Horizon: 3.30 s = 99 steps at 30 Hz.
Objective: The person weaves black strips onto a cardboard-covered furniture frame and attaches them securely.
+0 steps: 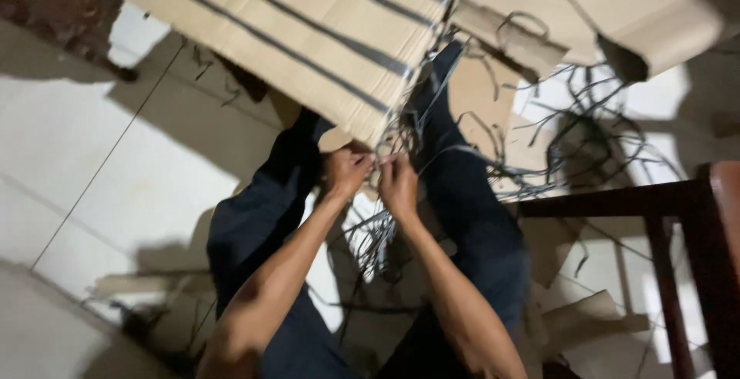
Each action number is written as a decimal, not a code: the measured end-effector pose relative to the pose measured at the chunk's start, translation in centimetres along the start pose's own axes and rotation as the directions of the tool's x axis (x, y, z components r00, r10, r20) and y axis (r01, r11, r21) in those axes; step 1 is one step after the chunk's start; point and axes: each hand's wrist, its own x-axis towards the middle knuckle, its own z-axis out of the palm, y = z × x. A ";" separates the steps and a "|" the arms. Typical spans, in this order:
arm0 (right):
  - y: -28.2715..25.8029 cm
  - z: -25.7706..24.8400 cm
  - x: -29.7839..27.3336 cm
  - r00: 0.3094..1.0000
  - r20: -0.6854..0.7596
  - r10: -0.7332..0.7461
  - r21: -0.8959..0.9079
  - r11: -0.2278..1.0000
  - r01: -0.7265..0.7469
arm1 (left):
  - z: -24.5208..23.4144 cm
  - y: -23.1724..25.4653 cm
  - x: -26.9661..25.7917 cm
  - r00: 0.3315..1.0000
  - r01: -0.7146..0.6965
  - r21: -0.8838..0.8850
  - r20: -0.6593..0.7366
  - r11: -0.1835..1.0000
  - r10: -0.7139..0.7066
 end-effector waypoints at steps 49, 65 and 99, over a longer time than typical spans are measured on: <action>0.0 2.7 -1.0 0.808 0.216 0.548 0.524 0.634 -0.569 | -1.4 8.7 -5.7 0.967 -0.169 0.143 -0.168 0.975 0.192; 2.2 1.4 1.1 0.874 0.224 0.432 0.352 0.800 -0.486 | -2.6 8.0 -4.2 0.927 -0.188 0.616 -0.145 0.765 0.345; 4.3 1.3 -25.1 0.756 0.396 0.521 -0.172 0.851 -0.496 | -3.0 -18.7 -20.0 0.973 0.218 0.572 -0.186 0.791 -0.133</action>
